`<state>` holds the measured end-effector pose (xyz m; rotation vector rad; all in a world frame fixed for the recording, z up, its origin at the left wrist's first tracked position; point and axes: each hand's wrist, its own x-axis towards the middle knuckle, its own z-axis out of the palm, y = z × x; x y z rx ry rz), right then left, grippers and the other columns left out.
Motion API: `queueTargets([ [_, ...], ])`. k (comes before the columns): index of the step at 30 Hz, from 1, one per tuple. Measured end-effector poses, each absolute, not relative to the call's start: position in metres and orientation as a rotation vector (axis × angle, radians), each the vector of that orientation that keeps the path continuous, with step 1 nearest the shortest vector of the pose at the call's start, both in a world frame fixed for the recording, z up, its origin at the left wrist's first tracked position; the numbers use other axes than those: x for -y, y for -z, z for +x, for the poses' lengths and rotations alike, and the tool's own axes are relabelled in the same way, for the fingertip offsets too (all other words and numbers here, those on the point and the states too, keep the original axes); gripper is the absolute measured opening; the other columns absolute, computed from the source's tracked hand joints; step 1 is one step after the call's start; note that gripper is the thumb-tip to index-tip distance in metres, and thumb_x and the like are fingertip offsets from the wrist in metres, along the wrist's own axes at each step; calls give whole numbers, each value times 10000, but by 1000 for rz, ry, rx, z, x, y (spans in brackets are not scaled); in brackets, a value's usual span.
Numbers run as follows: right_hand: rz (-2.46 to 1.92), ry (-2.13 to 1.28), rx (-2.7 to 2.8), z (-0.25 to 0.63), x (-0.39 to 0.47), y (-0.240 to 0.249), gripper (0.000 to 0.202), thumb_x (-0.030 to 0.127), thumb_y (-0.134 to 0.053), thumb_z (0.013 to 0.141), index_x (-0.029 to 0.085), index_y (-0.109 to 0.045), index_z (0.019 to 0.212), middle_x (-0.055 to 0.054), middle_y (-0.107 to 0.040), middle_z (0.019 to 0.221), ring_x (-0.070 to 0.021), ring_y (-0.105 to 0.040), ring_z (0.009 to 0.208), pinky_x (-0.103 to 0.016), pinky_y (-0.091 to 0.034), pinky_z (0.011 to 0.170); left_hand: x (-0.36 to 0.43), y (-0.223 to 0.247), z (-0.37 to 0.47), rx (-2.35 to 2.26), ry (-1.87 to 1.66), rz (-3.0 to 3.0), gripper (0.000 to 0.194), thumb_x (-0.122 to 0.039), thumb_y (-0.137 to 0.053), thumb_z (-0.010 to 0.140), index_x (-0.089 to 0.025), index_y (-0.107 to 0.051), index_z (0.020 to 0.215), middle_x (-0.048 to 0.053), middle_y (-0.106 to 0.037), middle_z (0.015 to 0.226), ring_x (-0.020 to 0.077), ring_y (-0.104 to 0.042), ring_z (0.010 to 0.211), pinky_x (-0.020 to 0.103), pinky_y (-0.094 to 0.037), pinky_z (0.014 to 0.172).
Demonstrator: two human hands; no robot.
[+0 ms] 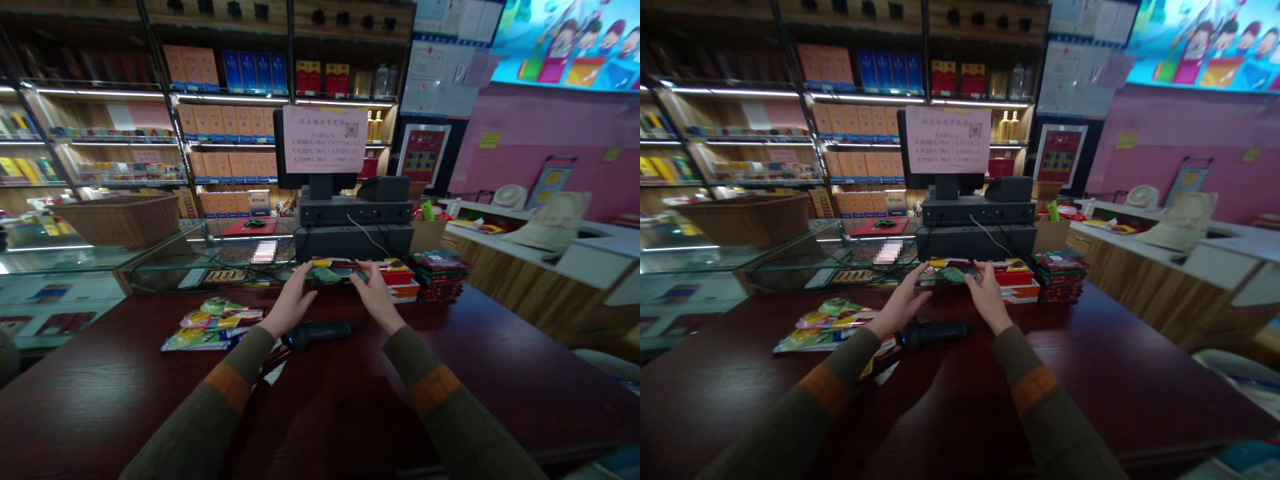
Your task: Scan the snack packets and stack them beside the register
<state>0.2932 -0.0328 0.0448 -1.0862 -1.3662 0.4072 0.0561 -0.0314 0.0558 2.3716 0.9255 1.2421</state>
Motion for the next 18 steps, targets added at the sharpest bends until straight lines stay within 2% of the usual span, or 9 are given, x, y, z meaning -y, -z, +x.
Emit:
queueTargets([
  [7,-1196,-267,1363,357,33,-46,383,416,-641,813,232,-515,1124,-137,-662,1241,-269,-622,1216,-503,-451,1081,21,-56,111,-798,-1088,2352,763,-167,-585,853,-164,-282,1553,155,-320,1628,247,-284,1521,481,-208,1266],
  [13,-1377,-140,1373,395,35,-44,337,389,-610,831,246,-528,1125,-95,-683,1181,-252,-640,1149,-486,-464,1050,9,-55,152,-744,-1049,2325,774,-181,-603,837,-147,-292,1546,173,-323,1623,254,-279,1523,483,-197,1267],
  [18,-1500,3,1381,412,36,-40,354,380,-588,826,206,-561,1133,-140,-671,1190,-296,-600,1172,-506,-456,1037,1,-45,176,-729,-1039,2307,785,-188,-591,839,-162,-278,1558,169,-327,1622,254,-274,1525,500,-209,1261],
])
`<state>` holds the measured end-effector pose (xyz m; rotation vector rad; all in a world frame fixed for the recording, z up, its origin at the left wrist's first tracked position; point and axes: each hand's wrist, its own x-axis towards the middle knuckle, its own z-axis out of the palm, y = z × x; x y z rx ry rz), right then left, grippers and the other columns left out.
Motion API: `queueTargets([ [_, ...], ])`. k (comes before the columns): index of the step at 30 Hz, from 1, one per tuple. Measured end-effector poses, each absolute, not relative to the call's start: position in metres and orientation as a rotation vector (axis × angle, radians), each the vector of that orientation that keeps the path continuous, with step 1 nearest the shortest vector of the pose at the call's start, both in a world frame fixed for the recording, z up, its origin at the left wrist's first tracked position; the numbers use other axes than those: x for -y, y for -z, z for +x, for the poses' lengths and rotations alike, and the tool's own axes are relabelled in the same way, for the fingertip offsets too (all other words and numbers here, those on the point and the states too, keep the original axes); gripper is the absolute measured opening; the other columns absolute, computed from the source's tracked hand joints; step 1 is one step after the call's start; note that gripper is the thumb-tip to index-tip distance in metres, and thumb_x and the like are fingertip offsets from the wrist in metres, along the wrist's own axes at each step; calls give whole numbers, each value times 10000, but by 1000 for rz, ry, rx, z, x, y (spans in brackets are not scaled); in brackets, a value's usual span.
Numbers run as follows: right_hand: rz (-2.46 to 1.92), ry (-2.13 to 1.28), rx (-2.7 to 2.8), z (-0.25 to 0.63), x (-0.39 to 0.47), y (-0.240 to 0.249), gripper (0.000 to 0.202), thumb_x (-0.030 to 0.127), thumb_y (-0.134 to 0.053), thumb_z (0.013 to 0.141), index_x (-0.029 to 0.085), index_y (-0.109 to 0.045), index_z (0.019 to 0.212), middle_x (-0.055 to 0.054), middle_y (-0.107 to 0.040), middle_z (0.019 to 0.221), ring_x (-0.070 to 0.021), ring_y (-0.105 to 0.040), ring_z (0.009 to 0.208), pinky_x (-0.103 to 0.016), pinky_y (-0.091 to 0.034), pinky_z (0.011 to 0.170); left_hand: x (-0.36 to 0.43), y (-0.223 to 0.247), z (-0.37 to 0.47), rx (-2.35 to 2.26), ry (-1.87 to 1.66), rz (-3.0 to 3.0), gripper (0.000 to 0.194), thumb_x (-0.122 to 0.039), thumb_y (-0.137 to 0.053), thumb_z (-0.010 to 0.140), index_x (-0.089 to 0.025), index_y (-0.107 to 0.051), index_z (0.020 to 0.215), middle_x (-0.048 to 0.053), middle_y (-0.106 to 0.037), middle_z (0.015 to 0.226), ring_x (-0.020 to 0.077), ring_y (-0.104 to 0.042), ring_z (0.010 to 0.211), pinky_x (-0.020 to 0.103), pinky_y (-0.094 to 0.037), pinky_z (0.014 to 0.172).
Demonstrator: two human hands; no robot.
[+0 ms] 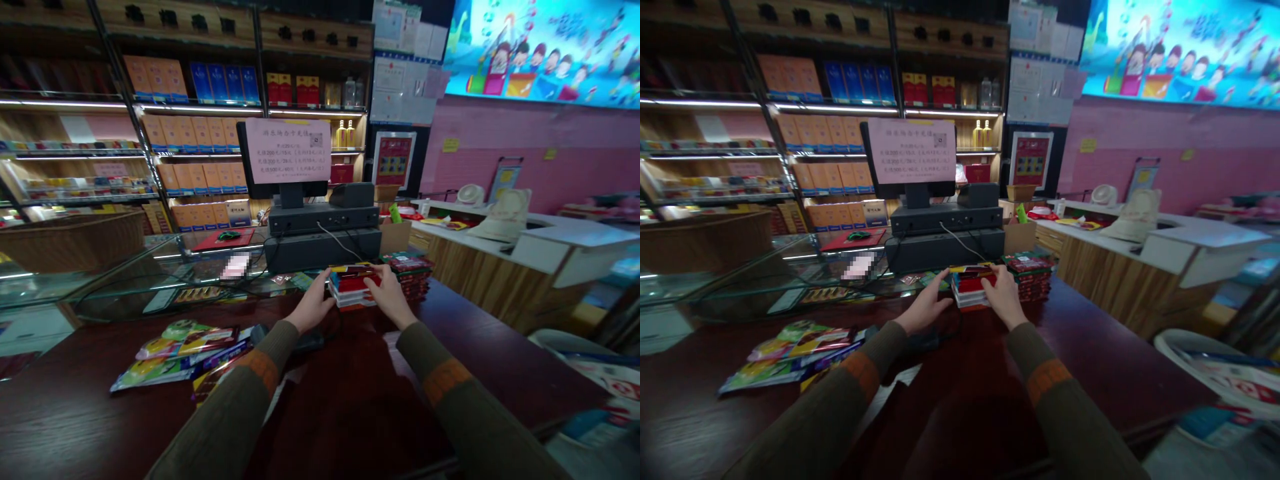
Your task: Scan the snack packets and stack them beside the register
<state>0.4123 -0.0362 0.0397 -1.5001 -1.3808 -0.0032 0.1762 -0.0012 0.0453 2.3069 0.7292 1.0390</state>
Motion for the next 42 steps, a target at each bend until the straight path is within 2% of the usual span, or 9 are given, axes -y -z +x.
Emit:
queueTargets([
  [3,-1496,87,1401,417,35,-34,377,362,-577,825,196,-578,1163,-153,-643,1272,-309,-538,1247,-521,-407,1094,-3,-38,184,-722,-1038,2308,803,-188,-595,837,-178,-260,1566,163,-329,1621,252,-279,1522,511,-221,1255],
  [9,-1484,184,1410,422,32,-23,469,342,-556,843,138,-593,1264,-190,-514,1440,-322,-450,1352,-528,-338,1162,-9,-29,192,-738,-1020,2366,790,-158,-620,831,-138,-295,1551,203,-309,1617,275,-264,1524,513,-200,1259],
  [17,-1529,162,1377,422,29,-16,577,318,-542,839,110,-551,1377,-204,-517,1360,-333,-454,1337,-524,-373,1153,-13,-23,202,-859,-1037,2359,817,-167,-685,785,-189,-359,1534,190,-130,1660,347,-179,1541,539,-218,1244],
  [24,-1550,126,1373,422,26,-14,640,314,-535,827,69,-509,1417,-223,-456,1387,-358,-424,1368,-530,-364,1174,-16,-18,208,-881,-1030,2349,821,-189,-696,776,-198,-371,1529,179,-103,1664,367,-167,1540,549,-214,1244],
  [27,-1527,71,1363,422,25,-13,664,307,-549,824,104,-477,1452,-204,-436,1390,-338,-506,1298,-515,-393,1161,-16,-16,210,-872,-1035,2359,818,-200,-693,784,-213,-364,1532,171,-94,1669,368,-144,1545,557,-199,1248],
  [31,-1536,-29,1354,422,25,-11,689,312,-555,832,145,-435,1490,-193,-401,1416,-281,-653,1048,-489,-489,1076,-17,-14,209,-850,-1031,2365,828,-208,-692,787,-224,-348,1539,163,-88,1674,370,-125,1550,570,-191,1246],
  [34,-1554,-65,1357,422,25,-11,713,314,-553,830,144,-409,1508,-195,-392,1427,-239,-679,888,-477,-519,1032,-17,-14,209,-860,-1015,2359,825,-204,-690,782,-194,-353,1535,188,-78,1670,374,-128,1549,567,-192,1244],
  [36,-1558,-70,1360,422,25,-11,725,318,-553,830,131,-399,1514,-202,-393,1425,-239,-680,870,-476,-518,1030,-16,-15,210,-870,-1005,2354,831,-204,-693,780,-177,-349,1536,203,-73,1666,377,-141,1546,561,-195,1244],
  [42,-1547,-50,1364,422,24,-8,746,314,-551,828,125,-373,1528,-206,-402,1434,-271,-668,1016,-482,-478,1081,-17,-12,209,-848,-997,2344,869,-209,-708,781,-212,-313,1555,182,-75,1669,372,-129,1549,559,-192,1245],
])
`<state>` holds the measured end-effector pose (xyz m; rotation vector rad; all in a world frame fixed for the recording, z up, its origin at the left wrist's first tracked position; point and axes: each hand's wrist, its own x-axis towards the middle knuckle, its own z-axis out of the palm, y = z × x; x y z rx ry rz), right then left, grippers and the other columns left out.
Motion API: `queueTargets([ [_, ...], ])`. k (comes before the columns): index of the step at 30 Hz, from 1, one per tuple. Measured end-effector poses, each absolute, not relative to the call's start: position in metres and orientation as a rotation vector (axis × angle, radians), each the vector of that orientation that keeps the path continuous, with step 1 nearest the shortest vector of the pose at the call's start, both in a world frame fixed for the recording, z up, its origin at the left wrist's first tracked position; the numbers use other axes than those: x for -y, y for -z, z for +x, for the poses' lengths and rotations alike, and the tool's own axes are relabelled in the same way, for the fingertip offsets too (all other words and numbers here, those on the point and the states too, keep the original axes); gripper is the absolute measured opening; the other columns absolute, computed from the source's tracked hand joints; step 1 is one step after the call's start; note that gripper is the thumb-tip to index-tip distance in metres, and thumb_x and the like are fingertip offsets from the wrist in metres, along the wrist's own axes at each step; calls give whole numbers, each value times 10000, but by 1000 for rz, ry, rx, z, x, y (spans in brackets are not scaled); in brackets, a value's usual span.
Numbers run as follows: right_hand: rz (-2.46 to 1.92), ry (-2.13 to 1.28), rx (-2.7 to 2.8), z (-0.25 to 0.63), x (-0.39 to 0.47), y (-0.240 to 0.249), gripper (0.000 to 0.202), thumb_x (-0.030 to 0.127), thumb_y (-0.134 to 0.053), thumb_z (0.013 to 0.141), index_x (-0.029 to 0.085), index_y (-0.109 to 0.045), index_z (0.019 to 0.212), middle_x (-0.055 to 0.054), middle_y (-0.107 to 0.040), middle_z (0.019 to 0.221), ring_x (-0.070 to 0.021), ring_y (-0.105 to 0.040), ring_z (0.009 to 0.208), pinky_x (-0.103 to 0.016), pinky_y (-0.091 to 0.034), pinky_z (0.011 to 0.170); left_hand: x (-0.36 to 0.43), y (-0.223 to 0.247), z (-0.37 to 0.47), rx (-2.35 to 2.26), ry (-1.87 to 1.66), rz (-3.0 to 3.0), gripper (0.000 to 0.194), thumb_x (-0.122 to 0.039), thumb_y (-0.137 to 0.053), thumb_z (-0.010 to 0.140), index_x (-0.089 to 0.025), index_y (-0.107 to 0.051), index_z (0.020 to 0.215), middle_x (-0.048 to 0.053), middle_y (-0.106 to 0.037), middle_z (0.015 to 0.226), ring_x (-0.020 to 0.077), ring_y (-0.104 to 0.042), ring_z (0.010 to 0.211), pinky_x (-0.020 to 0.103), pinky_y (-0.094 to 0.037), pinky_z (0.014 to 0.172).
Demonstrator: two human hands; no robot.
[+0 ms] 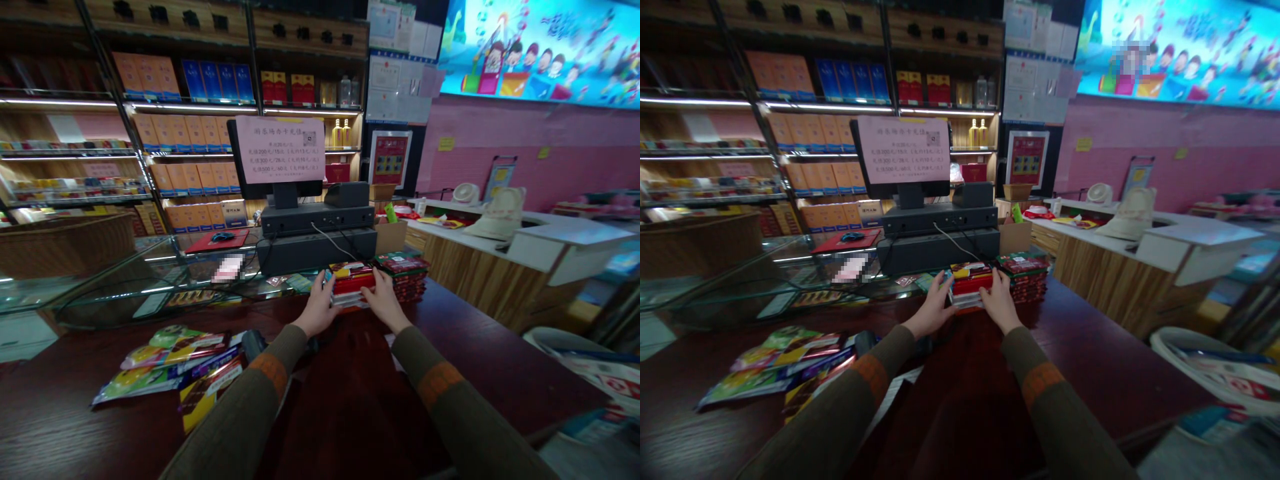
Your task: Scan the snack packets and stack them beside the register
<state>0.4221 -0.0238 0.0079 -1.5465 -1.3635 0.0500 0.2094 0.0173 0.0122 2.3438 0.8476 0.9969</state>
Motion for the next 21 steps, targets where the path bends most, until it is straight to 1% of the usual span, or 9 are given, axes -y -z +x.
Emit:
queueTargets([
  [4,-1523,-56,1361,422,25,-8,750,318,-546,838,148,-347,1541,-198,-400,1452,-229,-682,908,-466,-503,1057,-18,-11,209,-844,-1015,2339,879,-209,-708,775,-216,-308,1558,174,-85,1668,373,-143,1546,557,-196,1246],
  [6,-1527,-51,1371,420,28,-11,746,318,-532,848,148,-335,1547,-205,-387,1468,-231,-689,895,-467,-515,1041,-17,-11,208,-855,-1025,2338,883,-200,-700,774,-202,-299,1561,182,-91,1666,368,-147,1546,546,-197,1249],
  [8,-1562,-19,1397,417,33,-15,742,323,-525,857,137,-332,1549,-214,-374,1485,-260,-689,955,-471,-516,1036,-16,-12,207,-875,-1029,2341,878,-185,-687,773,-188,-296,1560,191,-112,1661,360,-155,1546,535,-195,1253],
  [10,-1622,29,1429,413,40,-21,743,332,-525,862,123,-333,1548,-219,-371,1498,-304,-667,1058,-485,-508,1040,-14,-14,204,-898,-1024,2349,872,-177,-679,773,-177,-297,1556,199,-134,1655,356,-166,1544,533,-195,1252],
  [13,-1702,94,1456,404,51,-30,728,325,-519,866,118,-344,1542,-212,-375,1510,-359,-582,1229,-502,-497,1047,-11,-18,198,-920,-1006,2364,865,-183,-677,776,-167,-296,1552,215,-143,1650,356,-161,1545,546,-209,1243],
  [16,-1718,138,1483,394,60,-36,707,296,-506,868,143,-350,1540,-189,-375,1520,-360,-528,1302,-487,-504,1037,-8,-21,190,-936,-1012,2369,856,-190,-685,779,-186,-306,1546,208,-159,1647,356,-160,1545,563,-235,1230],
  [19,-1711,169,1513,382,66,-40,696,270,-494,869,162,-347,1541,-172,-385,1521,-347,-536,1290,-463,-522,1007,-7,-22,180,-971,-1047,2379,829,-195,-702,779,-188,-344,1526,200,-196,1638,361,-203,1533,561,-252,1225],
  [21,-1704,206,1544,373,67,-41,690,257,-490,872,155,-349,1539,-177,-389,1524,-350,-517,1308,-463,-516,1008,-6,-23,171,-1004,-1060,2398,801,-196,-707,784,-182,-369,1509,204,-221,1630,363,-238,1521,561,-266,1217],
])
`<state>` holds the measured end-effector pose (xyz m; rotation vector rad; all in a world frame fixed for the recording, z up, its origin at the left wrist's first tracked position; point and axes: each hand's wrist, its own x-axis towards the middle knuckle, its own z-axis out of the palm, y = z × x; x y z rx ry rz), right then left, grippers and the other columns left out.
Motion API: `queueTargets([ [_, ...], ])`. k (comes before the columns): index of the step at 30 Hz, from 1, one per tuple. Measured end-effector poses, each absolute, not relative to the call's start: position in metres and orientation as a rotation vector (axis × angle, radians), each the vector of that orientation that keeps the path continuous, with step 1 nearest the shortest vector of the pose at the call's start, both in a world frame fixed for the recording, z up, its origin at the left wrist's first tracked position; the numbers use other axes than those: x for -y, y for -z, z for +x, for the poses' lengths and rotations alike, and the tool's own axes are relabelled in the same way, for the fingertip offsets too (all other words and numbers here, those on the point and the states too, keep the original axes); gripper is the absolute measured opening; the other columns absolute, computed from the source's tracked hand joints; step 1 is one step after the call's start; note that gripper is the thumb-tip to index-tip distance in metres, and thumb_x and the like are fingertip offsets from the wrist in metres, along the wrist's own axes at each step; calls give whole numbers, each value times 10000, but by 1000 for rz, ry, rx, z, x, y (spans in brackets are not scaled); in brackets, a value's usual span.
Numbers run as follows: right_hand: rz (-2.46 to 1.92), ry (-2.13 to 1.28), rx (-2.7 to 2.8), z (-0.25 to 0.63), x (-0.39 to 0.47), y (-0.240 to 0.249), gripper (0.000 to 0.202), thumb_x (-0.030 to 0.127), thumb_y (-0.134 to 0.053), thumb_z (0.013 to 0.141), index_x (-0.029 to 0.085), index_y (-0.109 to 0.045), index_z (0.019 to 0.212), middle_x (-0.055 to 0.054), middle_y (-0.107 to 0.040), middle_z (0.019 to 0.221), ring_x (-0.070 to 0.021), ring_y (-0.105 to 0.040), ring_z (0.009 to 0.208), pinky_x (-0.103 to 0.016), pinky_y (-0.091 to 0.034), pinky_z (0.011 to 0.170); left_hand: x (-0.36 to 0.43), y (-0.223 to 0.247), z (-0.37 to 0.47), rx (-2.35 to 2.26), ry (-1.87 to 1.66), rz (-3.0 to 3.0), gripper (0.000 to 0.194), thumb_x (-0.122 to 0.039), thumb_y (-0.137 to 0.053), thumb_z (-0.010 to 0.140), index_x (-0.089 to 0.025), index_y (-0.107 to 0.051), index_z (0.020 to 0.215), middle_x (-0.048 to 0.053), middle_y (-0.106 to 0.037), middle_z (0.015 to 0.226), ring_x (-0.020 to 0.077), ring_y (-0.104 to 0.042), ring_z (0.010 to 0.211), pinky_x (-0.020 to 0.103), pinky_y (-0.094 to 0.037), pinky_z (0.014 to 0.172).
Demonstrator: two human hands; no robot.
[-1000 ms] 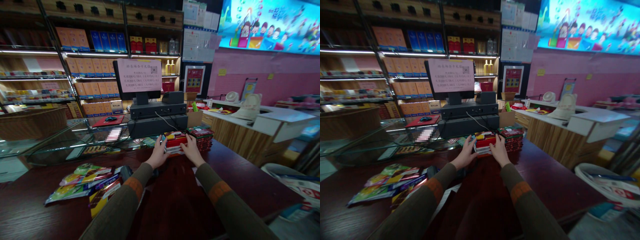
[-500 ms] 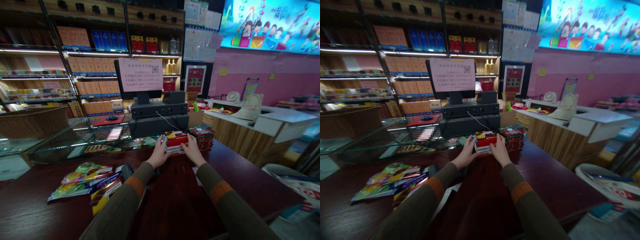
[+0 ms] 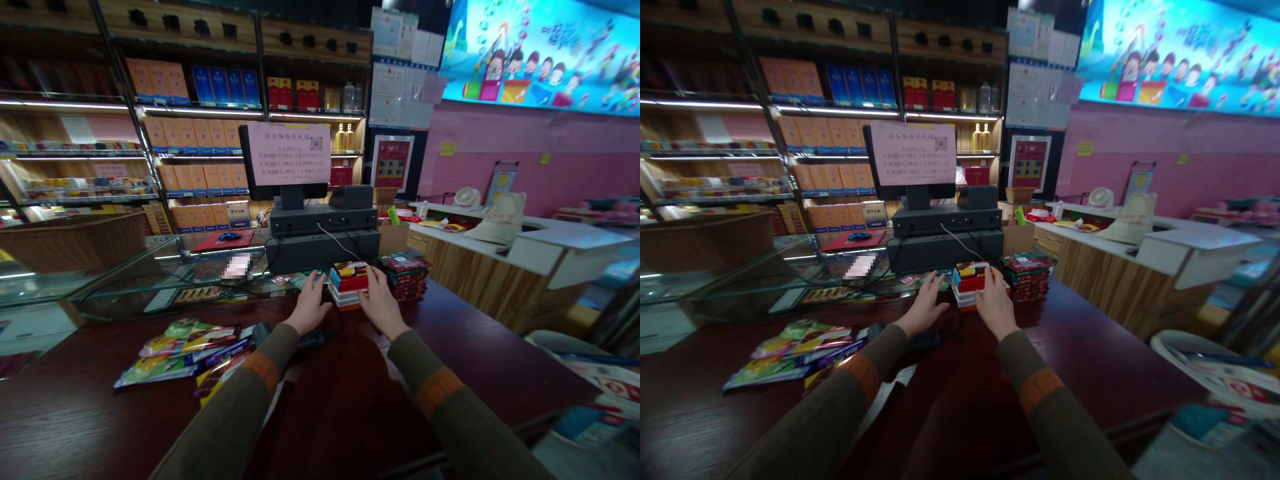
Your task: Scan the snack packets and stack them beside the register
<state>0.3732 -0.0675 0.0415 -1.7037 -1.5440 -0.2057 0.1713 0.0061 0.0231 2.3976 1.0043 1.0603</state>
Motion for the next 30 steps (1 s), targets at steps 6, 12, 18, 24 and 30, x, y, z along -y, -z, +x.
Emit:
queueTargets([
  [6,-1665,397,1719,344,67,-45,622,203,-489,888,103,-405,1495,-203,-466,1482,-342,-448,1350,-490,-402,1111,-4,-28,138,-1123,-1077,2464,726,-173,-683,797,-175,-415,1472,197,-334,1581,325,-331,1481,548,-288,1206],
  [12,-1682,403,1821,308,65,-47,533,220,-482,932,140,-474,1459,-177,-498,1473,-315,-470,1327,-460,-416,1095,-2,-32,93,-1175,-1121,2489,640,-132,-651,803,-161,-486,1420,185,-436,1511,292,-395,1437,512,-327,1196],
  [18,-1608,313,1931,274,60,-43,494,201,-483,935,83,-531,1412,-202,-478,1495,-324,-409,1407,-479,-393,1134,2,-35,44,-1278,-1124,2506,566,-105,-590,819,-204,-547,1374,125,-510,1460,266,-466,1373,494,-369,1174],
  [24,-1486,285,2001,248,54,-33,436,182,-518,917,148,-611,1342,-174,-490,1494,-309,-407,1426,-511,-333,1176,8,-29,1,-1402,-1065,2521,469,-135,-590,838,-202,-619,1301,133,-553,1420,279,-501,1348,501,-407,1144],
  [30,-1421,209,2019,226,50,-26,385,192,-531,923,181,-668,1283,-165,-488,1496,-311,-391,1443,-507,-365,1155,14,-21,-34,-1489,-1024,2528,420,-158,-583,858,-234,-645,1266,100,-584,1391,259,-536,1302,493,-420,1125],
])
